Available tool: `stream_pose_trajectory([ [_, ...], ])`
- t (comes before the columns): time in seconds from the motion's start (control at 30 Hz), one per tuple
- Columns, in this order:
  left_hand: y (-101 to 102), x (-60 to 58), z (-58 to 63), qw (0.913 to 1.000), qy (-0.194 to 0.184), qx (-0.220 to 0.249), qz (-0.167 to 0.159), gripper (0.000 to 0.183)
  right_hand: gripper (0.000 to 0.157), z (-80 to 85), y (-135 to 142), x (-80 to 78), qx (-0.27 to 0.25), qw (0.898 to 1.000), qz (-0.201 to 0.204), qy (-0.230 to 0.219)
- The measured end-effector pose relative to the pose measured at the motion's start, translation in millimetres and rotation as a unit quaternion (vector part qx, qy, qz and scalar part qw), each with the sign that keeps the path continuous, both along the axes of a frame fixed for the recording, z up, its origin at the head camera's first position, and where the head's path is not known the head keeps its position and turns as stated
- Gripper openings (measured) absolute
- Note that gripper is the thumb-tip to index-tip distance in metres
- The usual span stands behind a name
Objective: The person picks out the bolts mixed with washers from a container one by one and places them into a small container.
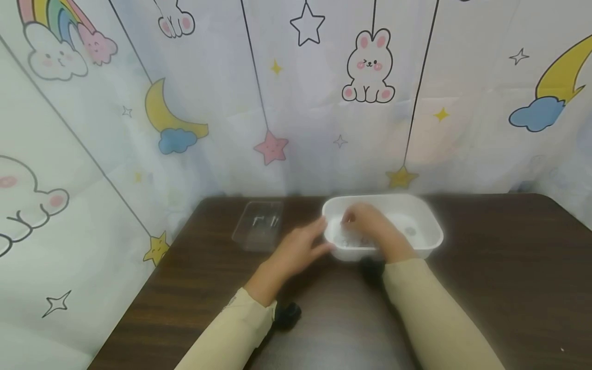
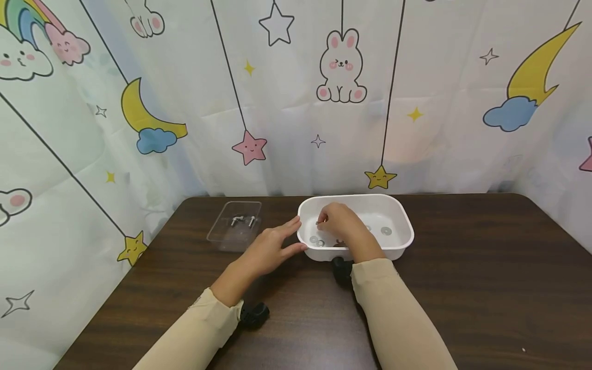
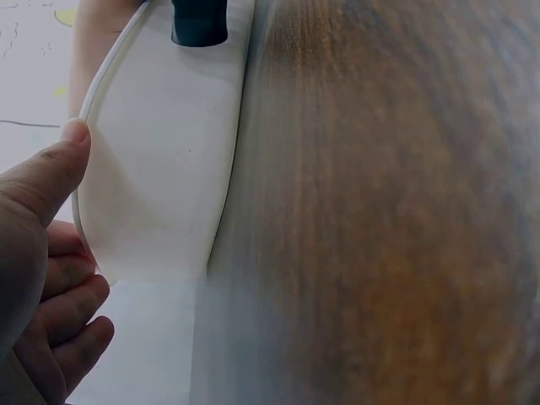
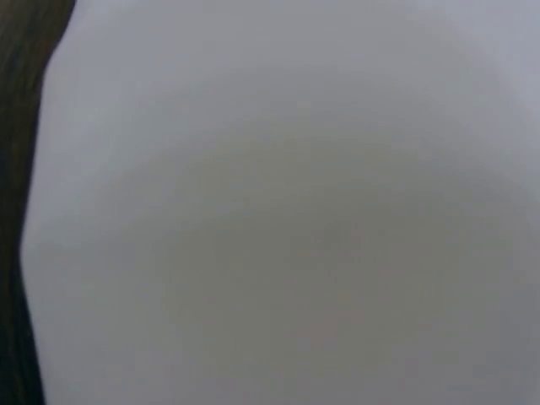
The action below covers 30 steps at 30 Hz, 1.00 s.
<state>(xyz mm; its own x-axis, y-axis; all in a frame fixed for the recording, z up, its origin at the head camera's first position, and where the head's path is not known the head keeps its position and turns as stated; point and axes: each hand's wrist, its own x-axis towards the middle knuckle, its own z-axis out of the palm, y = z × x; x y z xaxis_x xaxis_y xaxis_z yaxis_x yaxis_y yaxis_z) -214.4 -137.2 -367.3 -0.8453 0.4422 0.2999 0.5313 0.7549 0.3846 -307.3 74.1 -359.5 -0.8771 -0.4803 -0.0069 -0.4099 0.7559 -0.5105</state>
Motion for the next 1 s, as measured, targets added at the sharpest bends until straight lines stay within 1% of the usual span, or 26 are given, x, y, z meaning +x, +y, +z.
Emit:
stream_pose_trajectory([
  [0.07, -0.3, 0.0, -0.8, 1.0000, 0.003, 0.000, 0.000, 0.066, 0.009, -0.1, -0.6, -1.2, -0.006, 1.000, 0.005, 0.001],
  [0.13, -0.5, -0.3, -1.4, 1.0000, 0.002, 0.000, 0.001, 0.066, 0.008, -0.4, -1.0, -2.2, -0.015, 1.000, 0.000, -0.002],
  [0.23, -0.7, -0.9, -2.3, 1.0000, 0.001, -0.002, 0.002, 0.066, 0.007, -1.0, -1.0, -2.9, -0.027, 1.000, -0.003, 0.005],
  [0.43, -0.9, -1.3, -3.3, 1.0000, 0.005, -0.005, 0.000, 0.064, 0.016, -1.8, -0.8, -2.8, -0.062, 0.998, -0.006, 0.028],
  [0.53, -0.7, -1.1, -3.3, 0.9999, 0.011, -0.003, -0.002, 0.063, 0.020, -0.3, -0.2, -2.2, -0.074, 0.997, -0.007, 0.029],
  [0.6, -0.5, -0.7, -3.4, 0.9999, 0.013, -0.004, -0.002, 0.062, 0.022, 1.1, 0.2, -1.4, -0.079, 0.997, -0.009, 0.023],
  [0.77, 0.3, 0.4, -2.4, 1.0000, 0.009, -0.003, 0.001, 0.063, 0.024, 2.6, 0.2, -0.7, -0.086, 0.996, -0.003, 0.031],
  [1.0, 0.7, 0.4, -1.1, 1.0000, 0.002, -0.005, 0.007, 0.064, 0.019, 0.7, -1.4, -2.7, -0.086, 0.995, 0.004, 0.052],
])
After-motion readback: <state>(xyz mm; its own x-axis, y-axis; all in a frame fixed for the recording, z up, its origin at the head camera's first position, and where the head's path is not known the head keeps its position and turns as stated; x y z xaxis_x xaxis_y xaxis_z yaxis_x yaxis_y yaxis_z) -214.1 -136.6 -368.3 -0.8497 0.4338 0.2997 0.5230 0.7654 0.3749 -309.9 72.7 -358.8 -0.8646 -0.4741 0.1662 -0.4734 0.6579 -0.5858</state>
